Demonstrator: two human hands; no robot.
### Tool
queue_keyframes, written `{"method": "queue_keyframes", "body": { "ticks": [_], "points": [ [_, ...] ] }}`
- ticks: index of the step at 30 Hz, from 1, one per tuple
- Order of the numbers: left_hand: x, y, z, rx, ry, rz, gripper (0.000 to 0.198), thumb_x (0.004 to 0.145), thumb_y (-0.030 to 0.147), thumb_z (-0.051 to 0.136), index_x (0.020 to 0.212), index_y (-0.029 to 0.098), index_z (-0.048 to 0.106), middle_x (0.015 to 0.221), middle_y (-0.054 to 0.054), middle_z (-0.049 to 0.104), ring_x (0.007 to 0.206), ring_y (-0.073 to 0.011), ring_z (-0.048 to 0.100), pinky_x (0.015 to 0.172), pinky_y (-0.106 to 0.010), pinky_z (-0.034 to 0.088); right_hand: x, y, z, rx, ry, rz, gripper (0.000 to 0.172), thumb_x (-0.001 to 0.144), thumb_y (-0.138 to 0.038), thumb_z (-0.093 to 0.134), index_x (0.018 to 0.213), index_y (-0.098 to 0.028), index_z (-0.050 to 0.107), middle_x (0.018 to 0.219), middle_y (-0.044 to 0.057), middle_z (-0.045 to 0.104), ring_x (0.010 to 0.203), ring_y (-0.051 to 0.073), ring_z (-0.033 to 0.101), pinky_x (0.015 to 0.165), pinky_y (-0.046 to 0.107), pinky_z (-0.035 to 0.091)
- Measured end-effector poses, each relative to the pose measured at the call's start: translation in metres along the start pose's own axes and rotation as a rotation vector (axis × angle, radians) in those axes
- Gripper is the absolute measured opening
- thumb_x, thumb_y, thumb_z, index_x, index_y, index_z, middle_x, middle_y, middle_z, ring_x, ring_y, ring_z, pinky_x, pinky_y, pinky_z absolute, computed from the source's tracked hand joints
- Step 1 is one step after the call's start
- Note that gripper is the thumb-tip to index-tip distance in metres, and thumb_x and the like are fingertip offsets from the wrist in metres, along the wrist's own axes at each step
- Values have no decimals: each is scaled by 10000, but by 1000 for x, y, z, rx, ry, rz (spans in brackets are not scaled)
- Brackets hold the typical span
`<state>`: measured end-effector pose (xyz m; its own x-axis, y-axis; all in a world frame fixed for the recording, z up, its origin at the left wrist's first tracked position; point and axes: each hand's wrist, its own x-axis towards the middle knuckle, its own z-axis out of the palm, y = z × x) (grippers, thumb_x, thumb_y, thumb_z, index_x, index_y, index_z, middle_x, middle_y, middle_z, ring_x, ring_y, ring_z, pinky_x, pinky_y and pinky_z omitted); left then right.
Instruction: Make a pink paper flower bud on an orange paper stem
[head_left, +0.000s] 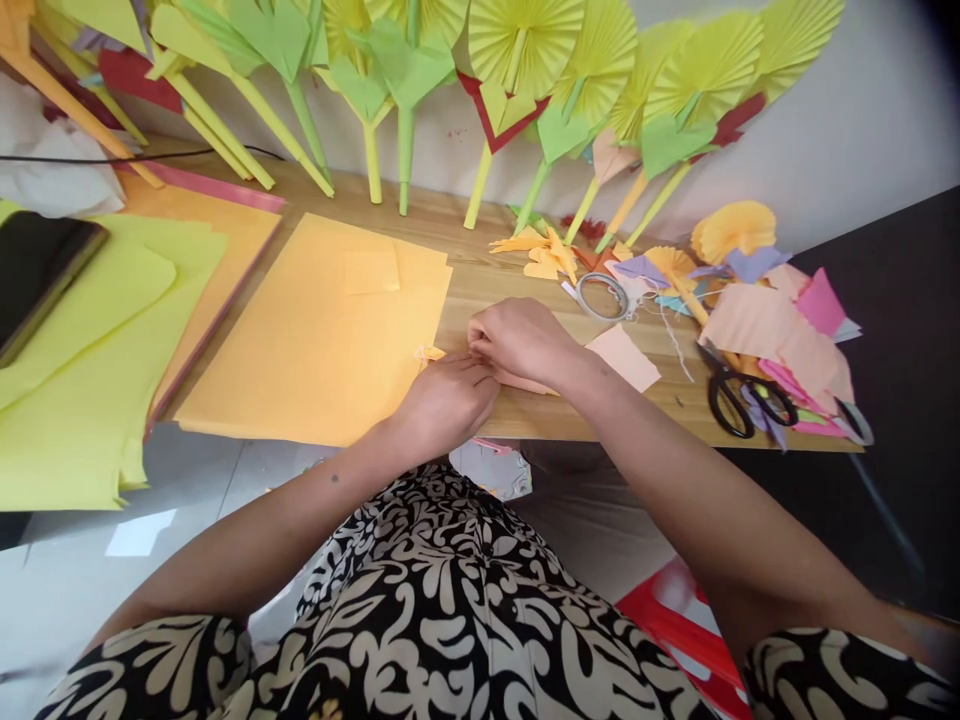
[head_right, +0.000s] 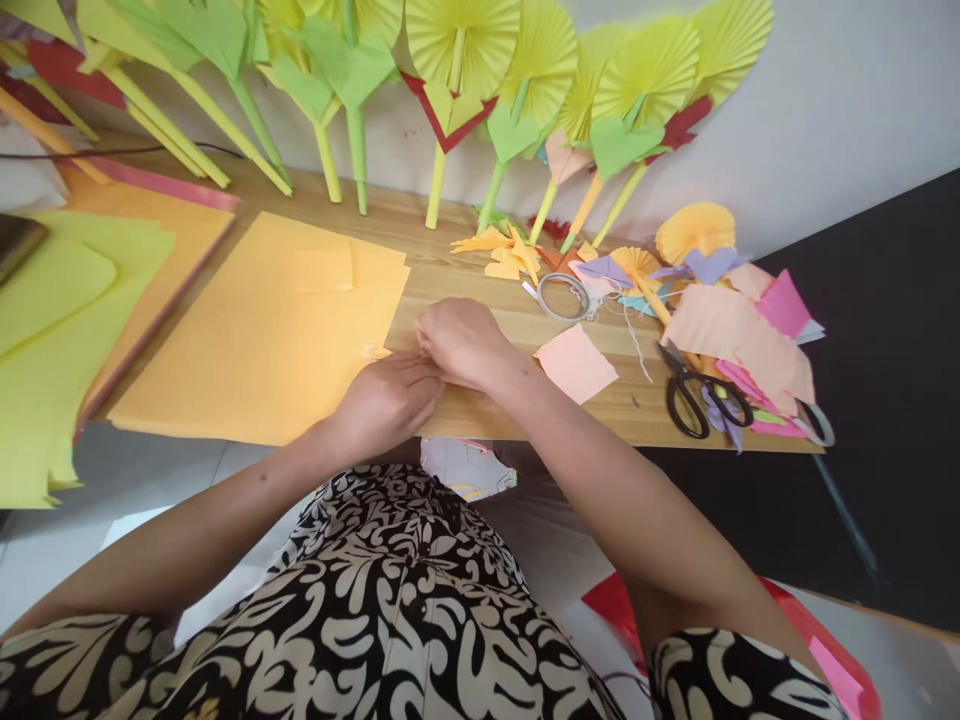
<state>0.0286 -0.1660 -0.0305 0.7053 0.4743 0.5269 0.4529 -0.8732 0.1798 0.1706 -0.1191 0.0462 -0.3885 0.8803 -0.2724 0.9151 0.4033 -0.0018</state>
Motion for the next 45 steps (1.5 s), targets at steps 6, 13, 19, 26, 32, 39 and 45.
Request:
{"method": "queue_keyframes", "body": {
  "ticks": [6, 13, 19, 26, 32, 39, 45],
  "points": [
    [-1, 1, -2, 45, -13, 14, 309, 955, 109, 421, 744, 120, 646, 796, -95, 714, 783, -212, 682, 765, -360, 575, 1, -5, -3, -60, -17, -3, 195, 844, -160, 565, 823, -146, 759, 832, 115, 744, 718, 210, 607, 595, 319, 292],
    [-2, 0, -1, 40, -8, 12, 288, 939, 109, 445, 740, 122, 653, 793, -90, 717, 773, -208, 673, 748, -357, 569, 5, -7, 3, -49, 4, 33, 186, 752, -135, 550, 756, -165, 733, 778, 100, 734, 623, 193, 568, 528, 320, 264],
    [-2, 1, -3, 3, -41, -35, 293, 927, 95, 419, 733, 147, 631, 769, -75, 699, 769, -176, 659, 772, -349, 565, 8, 11, 10, 79, 15, 108, 67, 725, -209, 627, 714, -197, 692, 749, 48, 713, 617, 160, 552, 538, 291, 273],
    [-2, 2, -3, -7, -43, -45, 273, 942, 112, 423, 779, 151, 639, 802, -84, 706, 831, -188, 675, 811, -362, 569, -7, 34, 8, 313, 134, 76, 128, 799, -189, 585, 714, -186, 681, 712, -5, 679, 612, 117, 526, 565, 265, 297],
    [-2, 3, -3, 18, 8, 2, 274, 947, 103, 442, 778, 142, 655, 917, -104, 746, 906, -192, 701, 875, -372, 579, -9, 26, 14, 434, 89, -59, 146, 827, -126, 589, 822, -186, 722, 797, 3, 725, 668, 114, 577, 611, 243, 327],
    [-2, 6, -5, 63, 45, 28, 276, 945, 107, 459, 773, 119, 675, 901, -113, 755, 910, -207, 710, 885, -375, 593, -8, 26, 31, 355, 158, -128, 79, 892, -208, 608, 870, -180, 679, 768, 10, 708, 647, 119, 560, 603, 234, 301],
    [-3, 9, -5, 40, 63, 17, 253, 940, 107, 475, 780, 115, 671, 983, -124, 759, 941, -217, 710, 910, -398, 592, -7, 26, 34, 352, 157, -155, 82, 902, -210, 579, 840, -184, 625, 775, -1, 700, 641, 113, 544, 599, 226, 297]
  ]
}}
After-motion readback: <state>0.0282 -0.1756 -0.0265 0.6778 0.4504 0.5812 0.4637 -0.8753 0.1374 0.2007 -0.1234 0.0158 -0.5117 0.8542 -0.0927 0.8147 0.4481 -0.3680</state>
